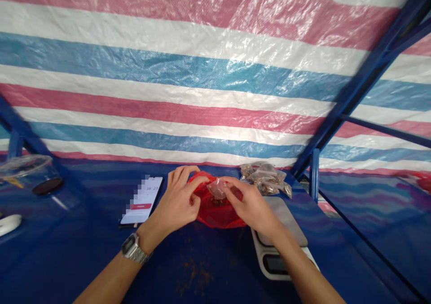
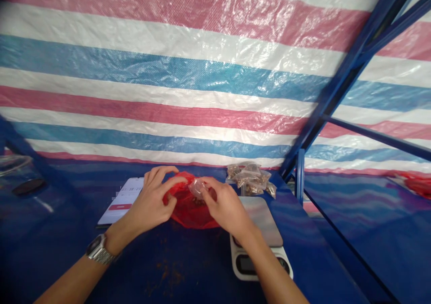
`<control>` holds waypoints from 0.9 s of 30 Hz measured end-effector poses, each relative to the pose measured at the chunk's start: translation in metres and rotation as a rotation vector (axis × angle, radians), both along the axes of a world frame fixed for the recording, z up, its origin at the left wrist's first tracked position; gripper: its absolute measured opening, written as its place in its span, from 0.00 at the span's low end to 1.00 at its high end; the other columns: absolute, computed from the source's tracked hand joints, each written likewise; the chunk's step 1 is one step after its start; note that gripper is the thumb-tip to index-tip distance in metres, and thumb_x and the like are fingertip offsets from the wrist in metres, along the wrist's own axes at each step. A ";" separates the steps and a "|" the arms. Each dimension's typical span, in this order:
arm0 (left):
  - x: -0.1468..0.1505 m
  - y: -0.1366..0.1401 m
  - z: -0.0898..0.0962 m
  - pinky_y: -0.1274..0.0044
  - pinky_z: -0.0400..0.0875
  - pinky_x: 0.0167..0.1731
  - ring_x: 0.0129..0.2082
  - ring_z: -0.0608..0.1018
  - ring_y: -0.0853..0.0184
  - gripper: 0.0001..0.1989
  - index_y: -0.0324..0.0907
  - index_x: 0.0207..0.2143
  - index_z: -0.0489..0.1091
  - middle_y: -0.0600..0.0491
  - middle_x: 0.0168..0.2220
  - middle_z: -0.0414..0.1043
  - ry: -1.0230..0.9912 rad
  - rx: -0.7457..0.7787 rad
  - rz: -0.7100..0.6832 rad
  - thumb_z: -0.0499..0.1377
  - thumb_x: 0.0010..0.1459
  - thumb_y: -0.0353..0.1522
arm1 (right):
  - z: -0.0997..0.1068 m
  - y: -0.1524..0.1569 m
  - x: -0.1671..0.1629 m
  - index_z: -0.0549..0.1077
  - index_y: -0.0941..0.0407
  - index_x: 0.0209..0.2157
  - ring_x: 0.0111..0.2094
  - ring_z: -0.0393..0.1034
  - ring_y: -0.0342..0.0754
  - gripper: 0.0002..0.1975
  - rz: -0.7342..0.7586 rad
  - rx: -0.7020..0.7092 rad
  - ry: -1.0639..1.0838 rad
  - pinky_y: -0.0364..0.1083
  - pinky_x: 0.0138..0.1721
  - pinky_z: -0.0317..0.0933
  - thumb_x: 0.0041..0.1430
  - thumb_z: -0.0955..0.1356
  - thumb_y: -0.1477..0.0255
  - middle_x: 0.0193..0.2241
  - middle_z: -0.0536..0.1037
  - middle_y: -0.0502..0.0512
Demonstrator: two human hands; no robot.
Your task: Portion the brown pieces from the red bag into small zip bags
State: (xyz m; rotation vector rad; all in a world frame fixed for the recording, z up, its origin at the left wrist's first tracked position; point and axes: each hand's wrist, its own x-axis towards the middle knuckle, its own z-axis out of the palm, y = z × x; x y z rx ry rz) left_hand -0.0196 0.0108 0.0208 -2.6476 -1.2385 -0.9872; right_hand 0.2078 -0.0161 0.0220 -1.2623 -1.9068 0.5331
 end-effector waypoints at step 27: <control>0.023 0.002 -0.051 0.57 0.59 0.60 0.64 0.68 0.52 0.23 0.43 0.66 0.65 0.46 0.63 0.74 -0.011 -0.088 0.004 0.57 0.71 0.34 | -0.010 0.004 -0.008 0.69 0.51 0.60 0.47 0.81 0.55 0.17 -0.102 0.159 -0.244 0.52 0.51 0.70 0.72 0.64 0.68 0.48 0.84 0.55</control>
